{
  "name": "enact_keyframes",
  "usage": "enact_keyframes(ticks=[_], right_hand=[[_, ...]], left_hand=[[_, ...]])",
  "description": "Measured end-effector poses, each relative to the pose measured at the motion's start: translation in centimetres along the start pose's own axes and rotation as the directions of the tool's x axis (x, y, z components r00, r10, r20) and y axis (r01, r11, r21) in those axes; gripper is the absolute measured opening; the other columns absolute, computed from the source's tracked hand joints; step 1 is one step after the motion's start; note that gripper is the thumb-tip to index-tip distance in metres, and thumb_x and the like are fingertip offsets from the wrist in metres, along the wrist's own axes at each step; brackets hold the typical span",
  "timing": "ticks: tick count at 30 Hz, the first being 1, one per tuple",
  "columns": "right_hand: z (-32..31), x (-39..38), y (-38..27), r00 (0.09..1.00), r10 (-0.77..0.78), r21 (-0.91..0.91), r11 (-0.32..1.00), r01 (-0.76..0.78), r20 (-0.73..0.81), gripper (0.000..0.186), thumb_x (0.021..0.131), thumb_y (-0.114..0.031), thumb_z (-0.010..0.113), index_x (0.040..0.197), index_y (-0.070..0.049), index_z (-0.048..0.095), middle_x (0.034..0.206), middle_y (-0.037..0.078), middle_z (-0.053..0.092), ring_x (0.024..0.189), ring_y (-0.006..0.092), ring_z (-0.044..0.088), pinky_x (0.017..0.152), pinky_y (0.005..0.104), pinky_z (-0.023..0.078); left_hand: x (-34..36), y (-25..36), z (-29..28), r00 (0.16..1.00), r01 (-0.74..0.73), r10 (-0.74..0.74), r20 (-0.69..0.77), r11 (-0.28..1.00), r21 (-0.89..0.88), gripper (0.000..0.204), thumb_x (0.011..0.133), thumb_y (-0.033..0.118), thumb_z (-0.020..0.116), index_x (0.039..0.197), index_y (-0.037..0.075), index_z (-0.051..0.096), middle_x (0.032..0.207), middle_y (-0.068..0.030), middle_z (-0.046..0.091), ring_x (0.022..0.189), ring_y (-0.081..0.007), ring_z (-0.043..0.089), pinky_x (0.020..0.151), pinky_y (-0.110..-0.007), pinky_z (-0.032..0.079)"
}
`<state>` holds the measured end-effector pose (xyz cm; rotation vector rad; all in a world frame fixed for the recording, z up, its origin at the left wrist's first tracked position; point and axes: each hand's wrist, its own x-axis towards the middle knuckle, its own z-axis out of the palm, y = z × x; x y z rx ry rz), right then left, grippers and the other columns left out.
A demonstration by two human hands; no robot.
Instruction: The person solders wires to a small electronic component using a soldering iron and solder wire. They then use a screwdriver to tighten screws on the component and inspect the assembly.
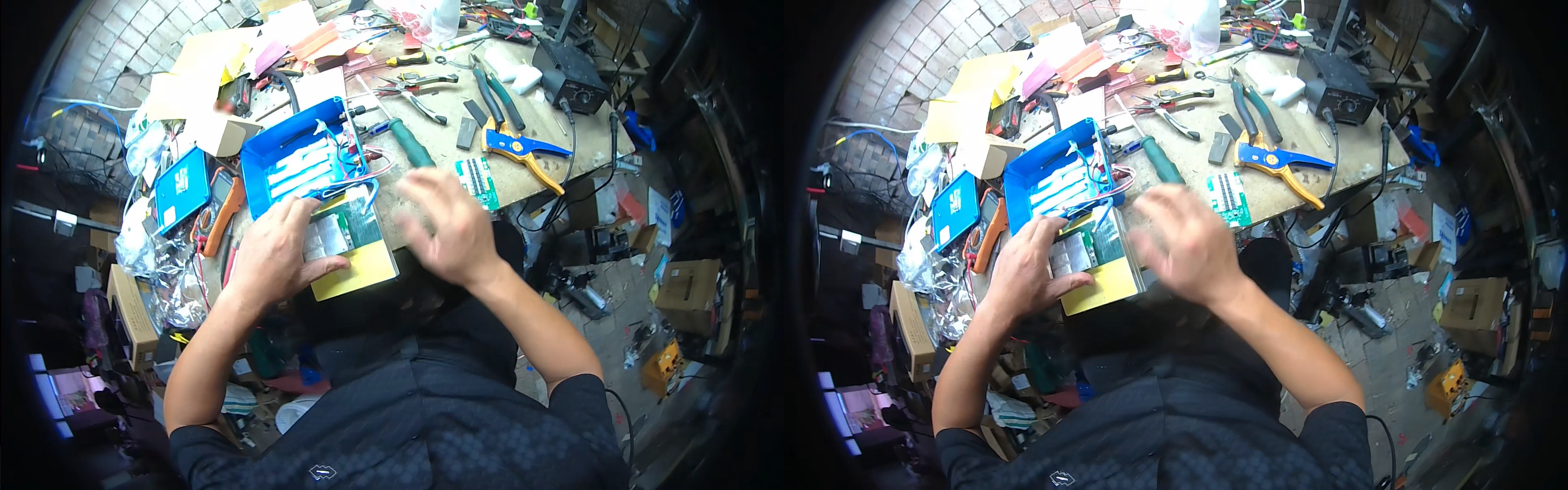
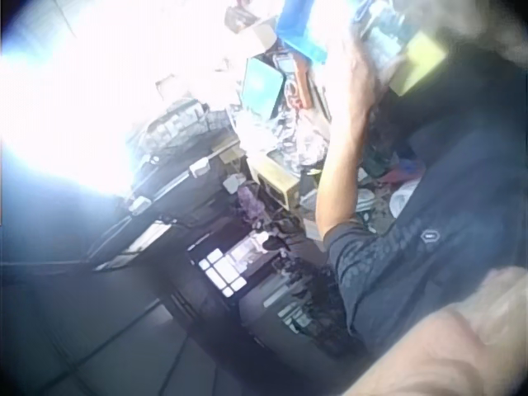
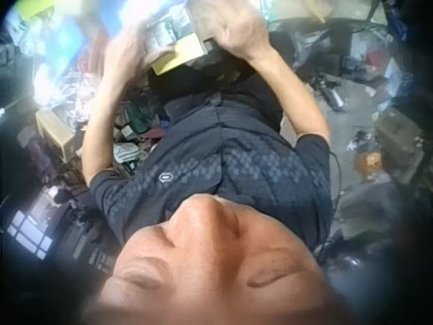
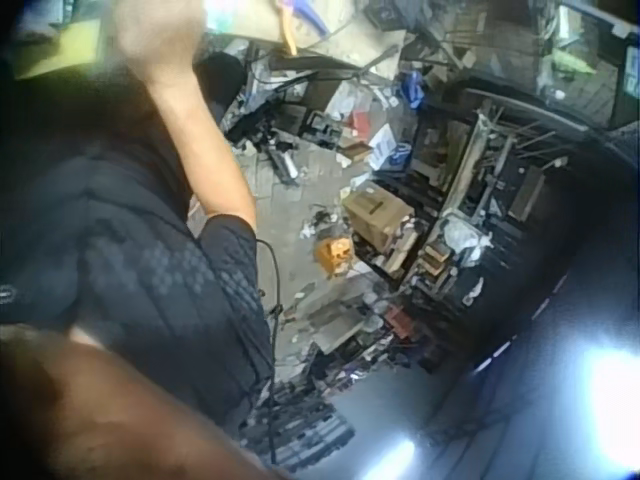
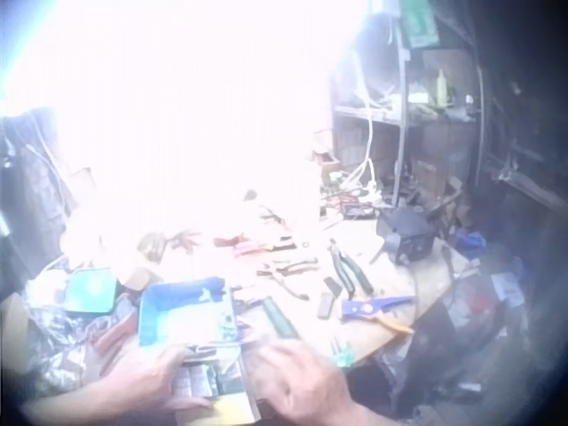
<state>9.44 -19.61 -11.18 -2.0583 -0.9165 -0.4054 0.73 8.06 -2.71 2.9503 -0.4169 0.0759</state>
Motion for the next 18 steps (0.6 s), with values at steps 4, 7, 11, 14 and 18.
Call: enact_keyframes(ticks=[4,7,11,14,18], right_hand=[[1.3,5.0,2.5,0.99,0.127,-0.434,0.896,-0.09,0.057,0.033,0.094,-0.029,0.083,0.114,-0.006,0.071,0.118,0.015,0.074,0.11,0.034,0.073,0.089,0.0469,0.061],[3.9,7.5,5.4,0.989,0.1,-0.593,0.805,-0.018,0.106,0.028,0.093,-0.029,0.081,0.108,-0.007,0.072,0.107,0.016,0.078,0.103,0.0336,0.077,0.084,0.0469,0.063],[4.7,8.2,6.9,0.982,0.164,-0.62,0.782,-0.069,0.097,0.025,0.096,-0.03,0.073,0.104,-0.006,0.073,0.101,0.017,0.079,0.093,0.0377,0.079,0.079,0.0512,0.064],[0.6,7.1,2.3,0.931,0.363,-0.452,0.837,-0.308,0.037,0.028,0.096,-0.031,0.069,0.104,-0.005,0.072,0.101,0.02,0.078,0.097,0.0412,0.077,0.087,0.0544,0.061],[-5.9,-0.5,-1.0,0.875,0.48,0.069,0.873,-0.483,0.058,0.043,0.098,-0.025,0.069,0.133,0.0,0.072,0.098,0.023,0.075,0.085,0.0366,0.074,0.082,0.0432,0.058]], left_hand=[[-2.1,0.7,0.6,0.985,0.037,-0.041,-0.165,0.999,-0.028,0.073,0.085,0.047,0.092,0.139,0.004,0.069,0.128,-0.0185,0.073,0.125,-0.0403,0.067,0.107,-0.05,0.053],[-2.7,-0.2,1.9,0.965,-0.007,-0.014,-0.264,0.997,-0.079,0.066,0.088,0.042,0.091,0.139,0.004,0.072,0.139,-0.0174,0.074,0.131,-0.0388,0.067,0.111,-0.049,0.051],[-3.0,-0.2,3.2,0.946,-0.034,0.001,-0.324,0.995,-0.096,0.064,0.092,0.039,0.089,0.142,0.003,0.073,0.139,-0.0182,0.076,0.136,-0.0367,0.067,0.115,-0.047,0.05],[-3.6,-0.7,4.0,0.942,-0.044,0.001,-0.336,0.991,-0.123,0.066,0.093,0.036,0.089,0.147,0.002,0.072,0.141,-0.0202,0.075,0.137,-0.0382,0.067,0.117,-0.048,0.049],[-3.9,-1.3,4.6,0.937,-0.065,0.02,-0.347,0.991,-0.117,0.063,0.097,0.038,0.085,0.147,0.001,0.071,0.141,-0.0212,0.075,0.135,-0.039,0.068,0.117,-0.048,0.05]])
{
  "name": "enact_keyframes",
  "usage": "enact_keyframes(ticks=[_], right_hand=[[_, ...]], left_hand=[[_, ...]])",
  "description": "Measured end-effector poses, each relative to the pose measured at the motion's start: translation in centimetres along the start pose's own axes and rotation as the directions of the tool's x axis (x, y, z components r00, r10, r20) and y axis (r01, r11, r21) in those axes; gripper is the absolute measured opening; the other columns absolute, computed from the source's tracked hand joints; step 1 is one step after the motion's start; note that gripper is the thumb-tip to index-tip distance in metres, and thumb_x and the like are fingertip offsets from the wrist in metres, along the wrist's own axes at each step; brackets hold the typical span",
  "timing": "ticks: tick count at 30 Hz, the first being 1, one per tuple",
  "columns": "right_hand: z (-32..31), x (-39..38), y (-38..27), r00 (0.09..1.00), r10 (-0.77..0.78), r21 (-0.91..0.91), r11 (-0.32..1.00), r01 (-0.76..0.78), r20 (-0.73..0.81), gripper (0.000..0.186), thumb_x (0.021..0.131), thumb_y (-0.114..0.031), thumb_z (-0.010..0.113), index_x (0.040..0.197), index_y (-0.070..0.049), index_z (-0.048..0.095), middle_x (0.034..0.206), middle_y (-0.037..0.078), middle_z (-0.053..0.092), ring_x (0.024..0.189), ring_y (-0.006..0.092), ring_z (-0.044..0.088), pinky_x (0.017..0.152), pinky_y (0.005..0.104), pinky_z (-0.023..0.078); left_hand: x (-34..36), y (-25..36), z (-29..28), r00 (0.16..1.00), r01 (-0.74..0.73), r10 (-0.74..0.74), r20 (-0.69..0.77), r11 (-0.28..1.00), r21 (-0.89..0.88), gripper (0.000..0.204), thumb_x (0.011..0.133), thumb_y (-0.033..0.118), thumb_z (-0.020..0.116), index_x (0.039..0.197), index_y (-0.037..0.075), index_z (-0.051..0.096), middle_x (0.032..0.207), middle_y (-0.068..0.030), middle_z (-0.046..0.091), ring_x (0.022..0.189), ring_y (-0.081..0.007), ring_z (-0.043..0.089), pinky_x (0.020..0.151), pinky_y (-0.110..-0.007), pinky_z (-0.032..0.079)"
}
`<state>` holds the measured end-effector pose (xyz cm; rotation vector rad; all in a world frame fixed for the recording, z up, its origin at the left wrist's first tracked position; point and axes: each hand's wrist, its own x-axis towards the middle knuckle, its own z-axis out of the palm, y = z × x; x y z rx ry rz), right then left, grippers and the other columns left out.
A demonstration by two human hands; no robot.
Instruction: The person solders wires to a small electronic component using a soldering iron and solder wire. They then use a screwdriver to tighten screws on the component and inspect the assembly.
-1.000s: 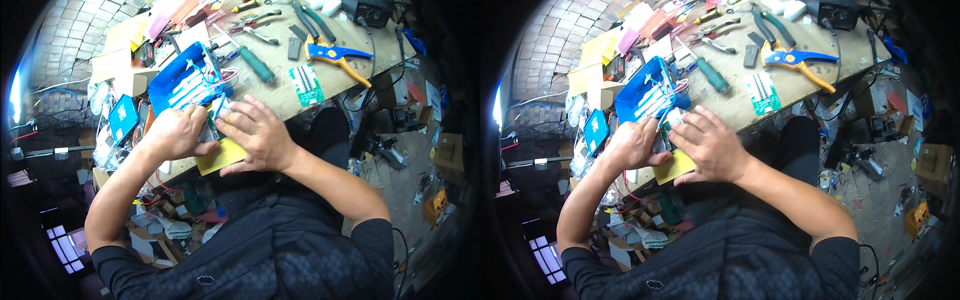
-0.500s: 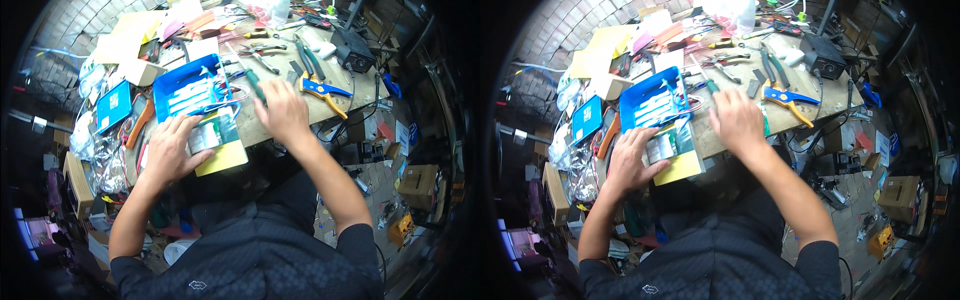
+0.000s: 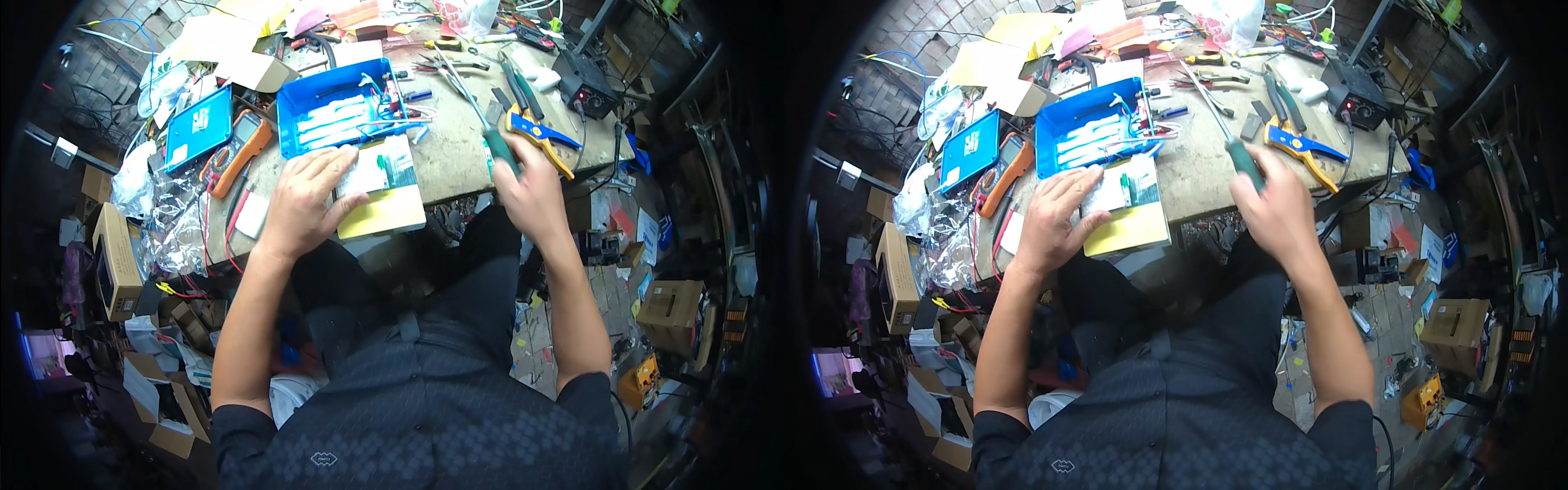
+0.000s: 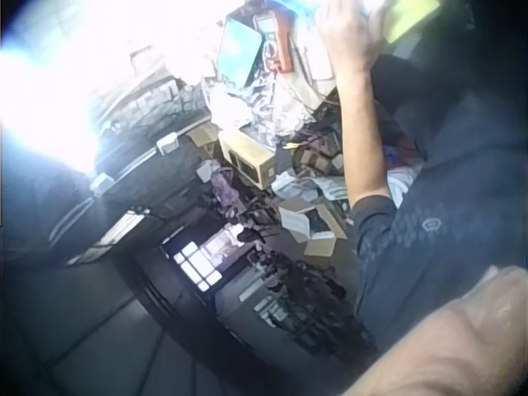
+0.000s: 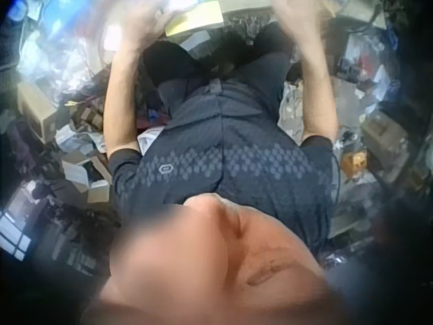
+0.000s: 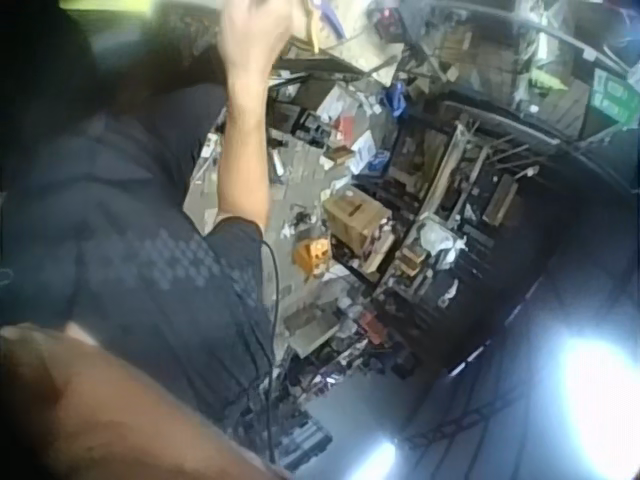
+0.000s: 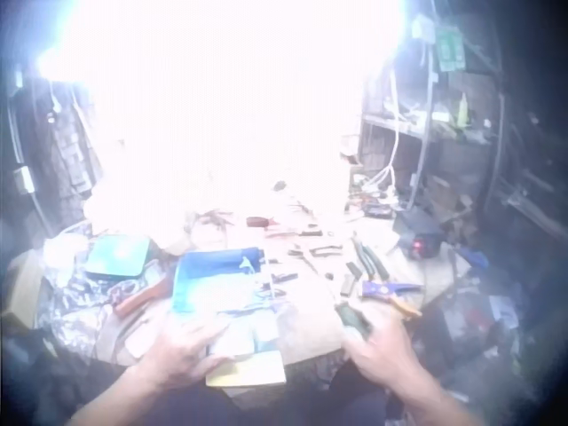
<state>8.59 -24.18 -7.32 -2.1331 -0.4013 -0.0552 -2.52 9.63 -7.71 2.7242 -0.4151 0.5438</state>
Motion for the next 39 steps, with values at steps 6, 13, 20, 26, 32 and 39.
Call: enact_keyframes(ticks=[6,13,20,26,32,39], right_hand=[[-4.9,-12.2,0.7,0.981,-0.096,0.152,0.986,0.071,0.166,0.044,0.088,-0.009,0.072,0.129,0.004,0.072,0.106,0.014,0.074,0.093,0.0204,0.071,0.086,0.0333,0.057],[-4.4,-14.2,-0.5,0.951,-0.251,-0.024,0.965,0.26,0.182,0.049,0.084,-0.006,0.078,0.133,-0.004,0.076,0.1,0.014,0.074,0.082,0.0293,0.075,0.076,0.0373,0.061],[-3.9,-13.1,-2.2,0.927,-0.337,-0.332,0.866,0.374,0.166,0.054,0.084,-0.012,0.083,0.137,-0.015,0.078,0.098,0.01,0.069,0.078,0.0315,0.075,0.069,0.0428,0.062],[-3.9,-13.2,-2.4,0.931,-0.323,-0.352,0.863,0.363,0.169,0.053,0.085,-0.011,0.082,0.138,-0.015,0.078,0.099,0.009,0.069,0.077,0.0307,0.075,0.069,0.0423,0.062],[-3.8,-12.6,-3.6,0.923,-0.336,-0.368,0.847,0.384,0.189,0.052,0.086,-0.012,0.082,0.138,-0.014,0.078,0.095,0.01,0.069,0.075,0.0302,0.074,0.068,0.0421,0.061],[-2.4,-13.4,-1.6,0.952,-0.263,-0.043,0.961,0.273,0.16,0.047,0.092,-0.012,0.08,0.138,0.0,0.076,0.107,0.019,0.081,0.084,0.0298,0.08,0.079,0.0371,0.064]], left_hand=[[-0.1,0.1,0.8,0.999,-0.027,0.027,-0.041,0.999,0.02,0.056,0.102,0.035,0.079,0.144,-0.001,0.072,0.141,-0.0217,0.075,0.133,-0.0399,0.068,0.116,-0.049,0.051],[-0.4,0.3,1.2,0.999,-0.003,0.004,-0.05,1.0,0.005,0.052,0.105,0.032,0.077,0.146,0.001,0.071,0.144,-0.0216,0.073,0.137,-0.0394,0.066,0.118,-0.048,0.049],[-0.8,0.5,1.1,0.995,0.098,-0.099,0.024,0.994,0.048,0.054,0.107,0.039,0.076,0.152,0.009,0.068,0.142,-0.0192,0.074,0.136,-0.0374,0.066,0.114,-0.048,0.051],[-0.8,0.6,1.3,0.994,0.107,-0.107,0.018,0.994,0.004,0.054,0.107,0.038,0.075,0.152,0.009,0.068,0.142,-0.0193,0.074,0.136,-0.0375,0.066,0.114,-0.048,0.05],[-1.0,0.2,1.7,0.996,0.09,-0.09,-0.015,0.996,0.021,0.054,0.108,0.039,0.075,0.152,0.01,0.068,0.143,-0.0192,0.074,0.137,-0.0374,0.065,0.115,-0.048,0.049],[-0.9,-0.2,2.2,0.997,0.045,-0.043,-0.057,0.999,0.025,0.052,0.106,0.038,0.076,0.15,0.01,0.07,0.142,-0.0186,0.074,0.136,-0.037,0.066,0.115,-0.048,0.05]])
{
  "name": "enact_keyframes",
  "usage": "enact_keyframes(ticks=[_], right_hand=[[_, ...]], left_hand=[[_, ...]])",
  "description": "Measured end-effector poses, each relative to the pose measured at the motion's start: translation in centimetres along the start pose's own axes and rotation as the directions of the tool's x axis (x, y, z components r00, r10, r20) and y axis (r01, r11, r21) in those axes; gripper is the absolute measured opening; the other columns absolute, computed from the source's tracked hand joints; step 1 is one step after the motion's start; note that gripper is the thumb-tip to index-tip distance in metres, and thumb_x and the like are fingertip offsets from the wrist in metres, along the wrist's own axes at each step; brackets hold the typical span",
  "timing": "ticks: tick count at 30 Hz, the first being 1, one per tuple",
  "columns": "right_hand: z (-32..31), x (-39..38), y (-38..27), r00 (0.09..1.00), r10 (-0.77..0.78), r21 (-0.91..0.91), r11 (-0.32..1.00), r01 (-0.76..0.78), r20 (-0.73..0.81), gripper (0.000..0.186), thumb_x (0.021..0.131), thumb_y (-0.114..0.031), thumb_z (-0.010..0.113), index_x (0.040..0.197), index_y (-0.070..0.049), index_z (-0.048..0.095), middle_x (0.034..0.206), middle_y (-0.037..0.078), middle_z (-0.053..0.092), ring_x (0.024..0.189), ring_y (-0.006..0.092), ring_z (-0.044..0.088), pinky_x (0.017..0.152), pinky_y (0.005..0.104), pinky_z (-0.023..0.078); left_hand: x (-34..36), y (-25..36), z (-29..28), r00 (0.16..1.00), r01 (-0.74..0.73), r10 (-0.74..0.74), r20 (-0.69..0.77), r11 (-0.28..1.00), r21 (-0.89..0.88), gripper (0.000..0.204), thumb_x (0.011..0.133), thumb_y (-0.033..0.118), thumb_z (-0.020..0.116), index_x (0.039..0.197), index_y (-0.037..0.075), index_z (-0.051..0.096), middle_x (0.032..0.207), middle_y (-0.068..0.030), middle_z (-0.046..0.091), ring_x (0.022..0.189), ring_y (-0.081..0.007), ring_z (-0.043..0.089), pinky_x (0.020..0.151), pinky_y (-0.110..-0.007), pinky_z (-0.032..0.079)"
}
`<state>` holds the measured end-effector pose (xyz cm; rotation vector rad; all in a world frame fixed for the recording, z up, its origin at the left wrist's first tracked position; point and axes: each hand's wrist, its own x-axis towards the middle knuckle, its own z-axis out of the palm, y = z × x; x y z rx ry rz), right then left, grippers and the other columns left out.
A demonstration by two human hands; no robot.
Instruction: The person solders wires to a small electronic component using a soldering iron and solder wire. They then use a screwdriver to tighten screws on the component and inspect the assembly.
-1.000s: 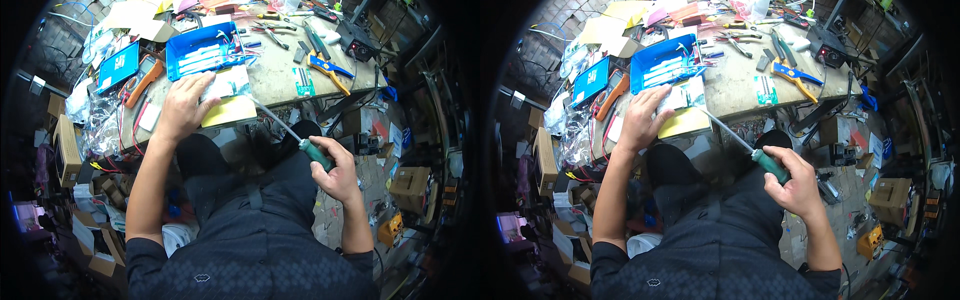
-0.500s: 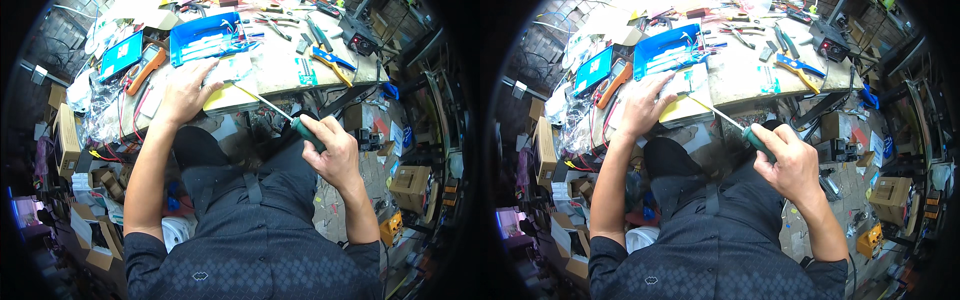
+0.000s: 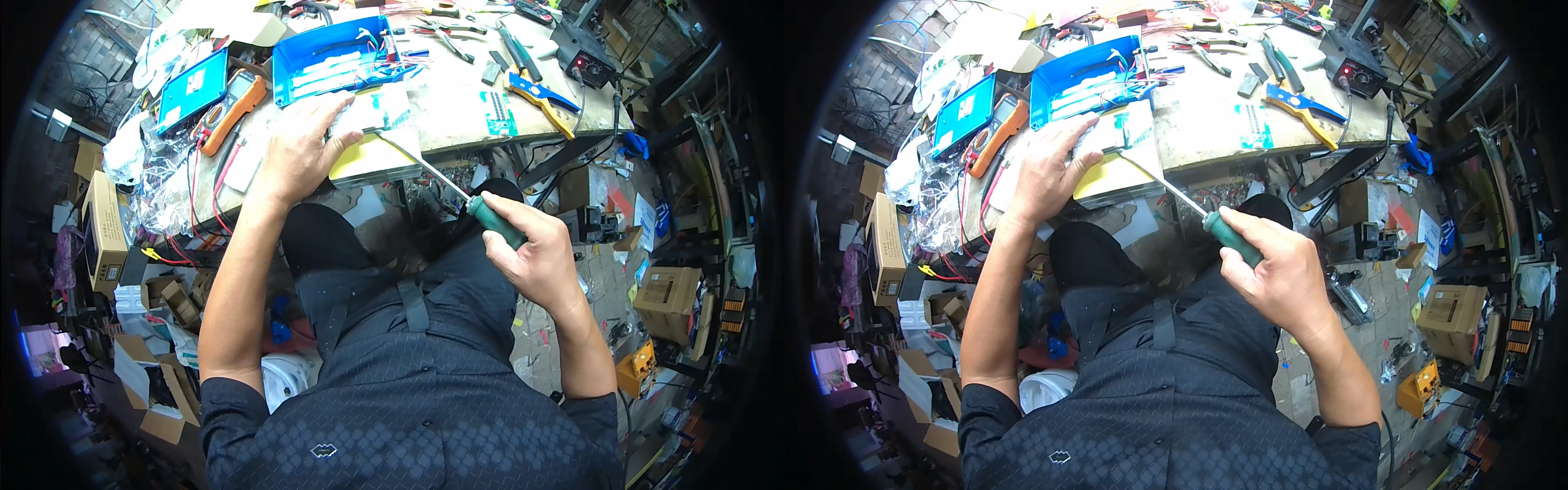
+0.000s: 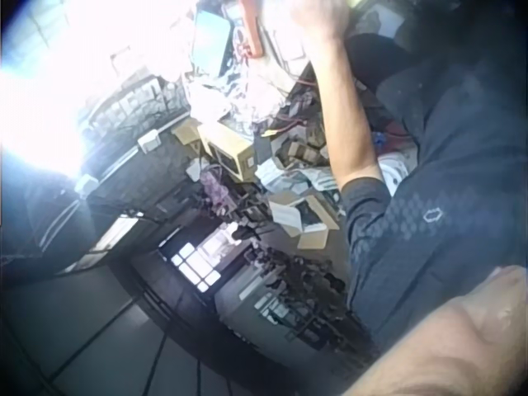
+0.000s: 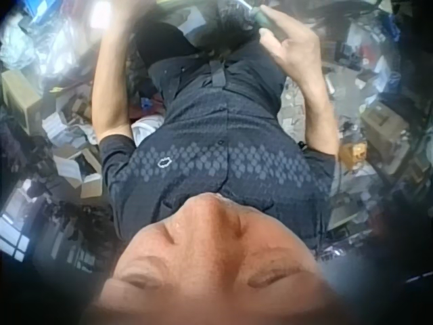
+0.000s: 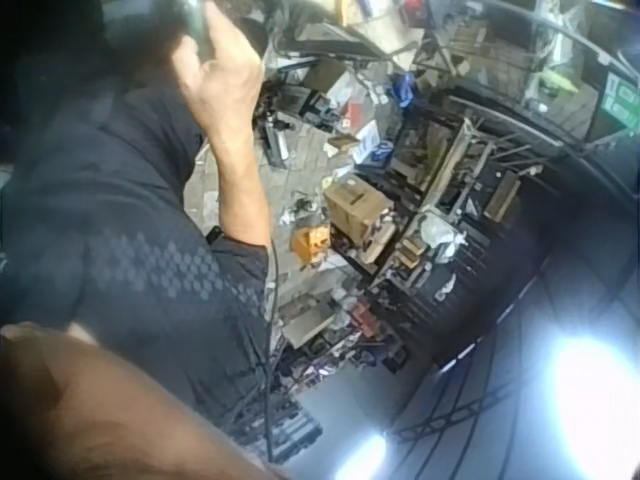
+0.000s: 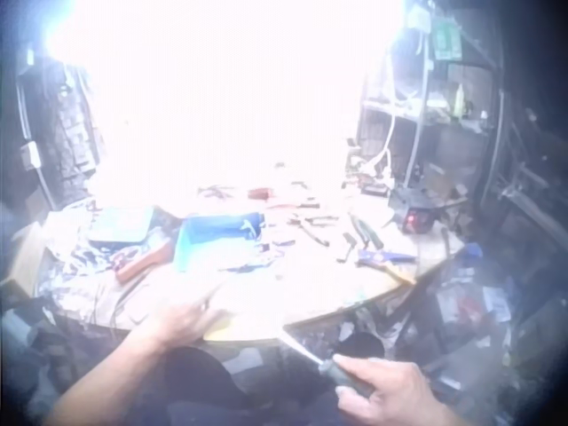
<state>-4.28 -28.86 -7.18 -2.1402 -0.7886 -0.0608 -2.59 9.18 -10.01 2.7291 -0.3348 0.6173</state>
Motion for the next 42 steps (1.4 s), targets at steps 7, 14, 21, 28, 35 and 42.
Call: enact_keyframes(ticks=[7,14,21,28,35,42], right_hand=[[-0.5,0.0,0.0,0.96,0.236,0.231,0.936,-0.266,0.149,0.047,0.097,-0.013,0.08,0.142,0.002,0.075,0.119,0.019,0.084,0.098,0.0131,0.078,0.089,0.0298,0.061],[-0.6,0.1,0.9,0.899,0.339,0.405,0.807,-0.429,0.276,0.046,0.101,-0.011,0.079,0.143,0.006,0.073,0.121,0.012,0.084,0.106,0.0127,0.075,0.098,0.0285,0.059],[-0.8,0.6,1.0,0.844,0.406,0.441,0.723,-0.532,0.352,0.045,0.103,-0.01,0.077,0.145,0.003,0.074,0.103,0.006,0.081,0.088,0.0085,0.072,0.083,0.0263,0.06],[-0.6,0.5,1.4,0.846,0.404,0.464,0.711,-0.529,0.347,0.045,0.103,-0.01,0.077,0.146,0.003,0.073,0.099,0.004,0.079,0.084,0.008,0.071,0.079,0.0259,0.059],[-0.6,0.6,1.7,0.855,0.379,0.48,0.711,-0.514,0.354,0.044,0.104,-0.009,0.075,0.146,0.002,0.073,0.098,0.004,0.079,0.084,0.0079,0.07,0.079,0.0257,0.059],[-0.5,0.5,1.9,0.851,0.376,0.487,0.702,-0.52,0.367,0.044,0.105,-0.011,0.074,0.148,0.0,0.073,0.093,0.003,0.078,0.078,0.0057,0.068,0.069,0.0239,0.055]], left_hand=[[0.2,-0.1,0.0,1.0,-0.001,0.001,-0.004,1.0,-0.006,0.051,0.107,0.037,0.076,0.149,0.009,0.07,0.141,-0.0185,0.075,0.135,-0.0364,0.067,0.114,-0.047,0.05],[0.3,0.2,-0.2,1.0,0.022,-0.022,0.007,1.0,-0.021,0.049,0.108,0.036,0.074,0.149,0.009,0.071,0.14,-0.0197,0.075,0.134,-0.0373,0.067,0.114,-0.047,0.05],[0.6,-0.5,-0.2,0.999,-0.046,0.046,-0.01,0.999,0.012,0.053,0.106,0.041,0.077,0.147,0.007,0.072,0.135,-0.0189,0.077,0.129,-0.0371,0.07,0.109,-0.047,0.055],[0.9,-0.3,-0.4,0.999,-0.054,0.054,0.0,0.998,0.042,0.053,0.106,0.042,0.076,0.146,0.007,0.073,0.134,-0.0178,0.078,0.127,-0.0363,0.07,0.109,-0.046,0.055],[1.2,-0.2,-0.9,0.998,-0.031,0.029,0.056,0.999,0.033,0.049,0.107,0.034,0.075,0.146,0.005,0.072,0.141,-0.0198,0.075,0.134,-0.0395,0.068,0.114,-0.048,0.052],[1.3,-0.4,-0.9,0.997,-0.054,0.053,0.053,0.998,0.029,0.048,0.107,0.033,0.074,0.146,0.005,0.072,0.142,-0.0205,0.075,0.133,-0.0394,0.068,0.114,-0.047,0.051]])
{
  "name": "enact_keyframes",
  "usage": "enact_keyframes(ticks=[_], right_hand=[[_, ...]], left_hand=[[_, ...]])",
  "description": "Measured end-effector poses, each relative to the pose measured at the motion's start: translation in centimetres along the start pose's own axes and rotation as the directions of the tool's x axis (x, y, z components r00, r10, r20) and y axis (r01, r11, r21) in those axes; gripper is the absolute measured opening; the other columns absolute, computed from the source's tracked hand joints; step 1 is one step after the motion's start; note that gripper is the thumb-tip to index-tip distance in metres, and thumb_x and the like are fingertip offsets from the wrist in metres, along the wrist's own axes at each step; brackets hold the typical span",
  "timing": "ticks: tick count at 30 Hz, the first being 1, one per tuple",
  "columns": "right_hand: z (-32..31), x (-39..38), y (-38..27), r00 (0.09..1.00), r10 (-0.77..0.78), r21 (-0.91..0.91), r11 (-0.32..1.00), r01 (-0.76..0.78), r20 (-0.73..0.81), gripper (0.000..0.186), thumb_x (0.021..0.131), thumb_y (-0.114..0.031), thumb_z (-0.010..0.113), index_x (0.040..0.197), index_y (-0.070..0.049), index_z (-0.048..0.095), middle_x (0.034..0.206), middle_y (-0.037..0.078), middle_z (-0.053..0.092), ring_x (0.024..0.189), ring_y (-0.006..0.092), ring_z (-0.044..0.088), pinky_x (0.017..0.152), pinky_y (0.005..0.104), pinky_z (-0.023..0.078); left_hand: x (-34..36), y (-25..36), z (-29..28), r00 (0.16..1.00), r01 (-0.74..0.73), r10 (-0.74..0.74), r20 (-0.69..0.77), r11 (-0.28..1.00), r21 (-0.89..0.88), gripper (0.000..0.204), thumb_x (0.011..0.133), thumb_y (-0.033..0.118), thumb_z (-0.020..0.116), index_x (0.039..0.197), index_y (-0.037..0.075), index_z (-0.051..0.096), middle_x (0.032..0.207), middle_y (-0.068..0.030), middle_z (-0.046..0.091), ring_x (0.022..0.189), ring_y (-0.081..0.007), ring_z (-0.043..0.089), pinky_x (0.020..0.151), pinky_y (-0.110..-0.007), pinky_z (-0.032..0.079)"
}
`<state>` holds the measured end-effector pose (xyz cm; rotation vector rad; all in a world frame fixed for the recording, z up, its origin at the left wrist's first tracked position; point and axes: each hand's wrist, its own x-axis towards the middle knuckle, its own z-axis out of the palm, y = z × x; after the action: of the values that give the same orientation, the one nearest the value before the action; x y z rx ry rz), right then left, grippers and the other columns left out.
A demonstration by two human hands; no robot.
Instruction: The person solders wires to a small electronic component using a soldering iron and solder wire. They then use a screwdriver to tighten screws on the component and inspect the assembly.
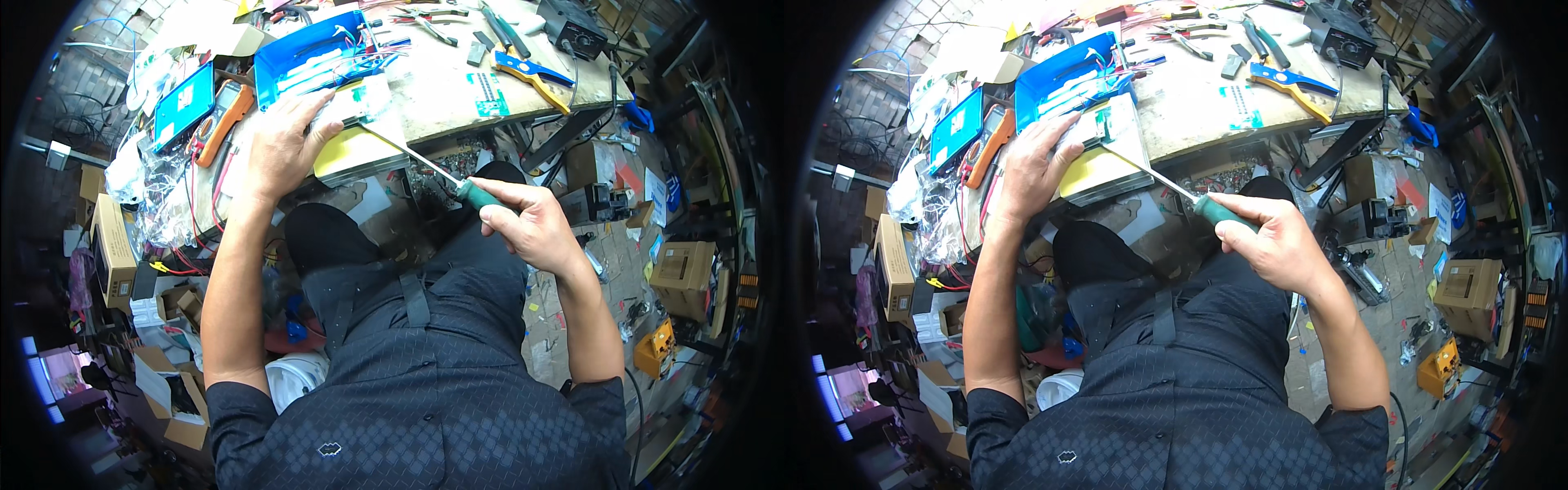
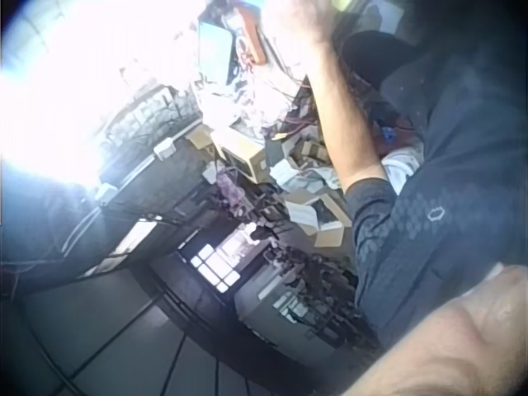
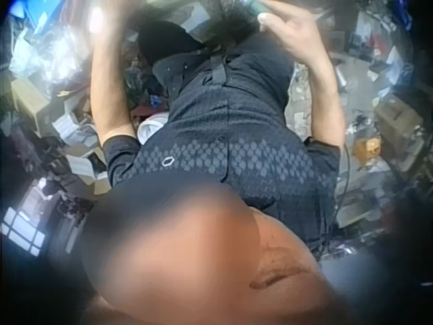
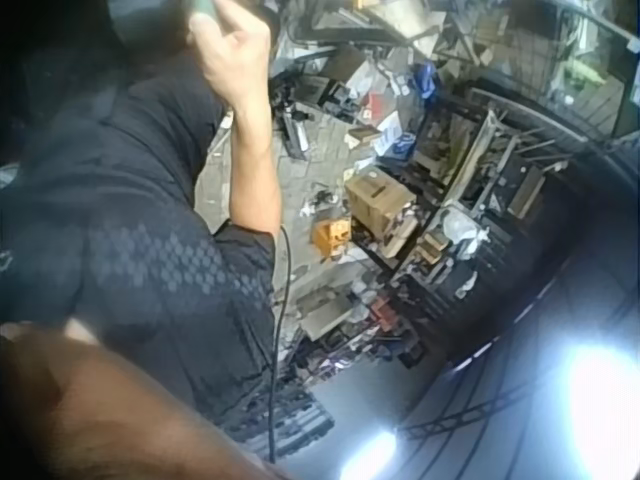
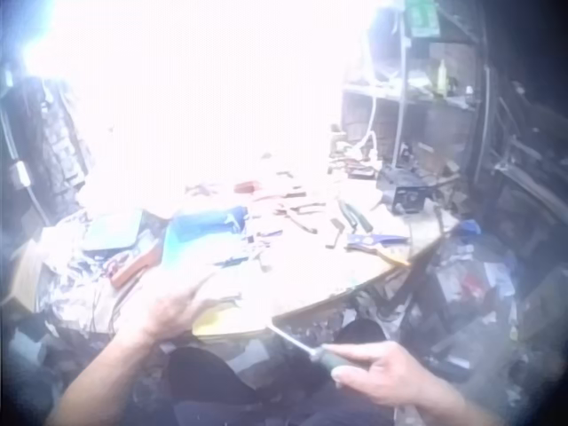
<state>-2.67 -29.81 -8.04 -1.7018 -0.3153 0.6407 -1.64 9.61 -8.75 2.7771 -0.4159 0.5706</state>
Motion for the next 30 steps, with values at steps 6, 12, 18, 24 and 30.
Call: enact_keyframes(ticks=[6,12,18,24,30], right_hand=[[-0.3,0.1,0.9,1.0,0.006,0.003,1.0,-0.007,0.013,0.044,0.107,-0.015,0.073,0.15,-0.004,0.073,0.088,0.0,0.076,0.064,0.0017,0.058,0.056,0.0215,0.046],[-0.3,0.2,0.8,1.0,0.011,0.023,1.0,-0.011,0.023,0.045,0.107,-0.016,0.072,0.15,-0.005,0.073,0.086,-0.001,0.075,0.062,0.0017,0.057,0.055,0.0217,0.046],[-0.4,0.2,0.9,1.0,0.002,-0.004,1.0,-0.002,0.024,0.045,0.107,-0.015,0.072,0.151,-0.003,0.072,0.09,0.0,0.076,0.07,0.0035,0.062,0.062,0.0227,0.051],[0.1,0.2,1.0,0.999,-0.051,-0.019,0.999,0.051,0.004,0.046,0.107,-0.014,0.072,0.15,0.0,0.071,0.096,0.002,0.077,0.083,0.0063,0.068,0.076,0.0252,0.057],[0.1,0.3,1.9,0.999,-0.034,-0.042,0.999,0.033,-0.03,0.046,0.104,-0.013,0.073,0.148,0.003,0.072,0.105,0.005,0.079,0.089,0.0073,0.069,0.083,0.0254,0.058]], left_hand=[[0.2,0.2,-0.4,1.0,-0.003,0.003,0.019,1.0,0.004,0.047,0.107,0.032,0.075,0.145,0.004,0.072,0.142,-0.0206,0.074,0.133,-0.0389,0.067,0.115,-0.047,0.051],[0.3,-0.1,-0.3,1.0,-0.016,0.016,0.016,1.0,0.008,0.047,0.106,0.031,0.077,0.146,0.005,0.073,0.142,-0.0209,0.075,0.134,-0.0385,0.067,0.114,-0.046,0.052],[0.4,-0.2,-0.5,0.999,-0.031,0.031,0.011,1.0,0.006,0.047,0.106,0.031,0.077,0.146,0.006,0.073,0.141,-0.0209,0.075,0.134,-0.0386,0.068,0.114,-0.046,0.053],[0.5,-0.6,-0.3,0.999,-0.034,0.034,-0.018,0.999,-0.037,0.039,0.11,0.028,0.072,0.142,0.005,0.075,0.134,-0.0201,0.078,0.125,-0.0375,0.071,0.109,-0.043,0.055],[1.6,-1.1,-0.8,0.996,-0.066,0.06,-0.066,0.994,-0.091,0.035,0.117,0.03,0.063,0.117,-0.002,0.077,0.106,-0.0192,0.078,0.098,-0.0338,0.075,0.088,-0.04,0.058]])
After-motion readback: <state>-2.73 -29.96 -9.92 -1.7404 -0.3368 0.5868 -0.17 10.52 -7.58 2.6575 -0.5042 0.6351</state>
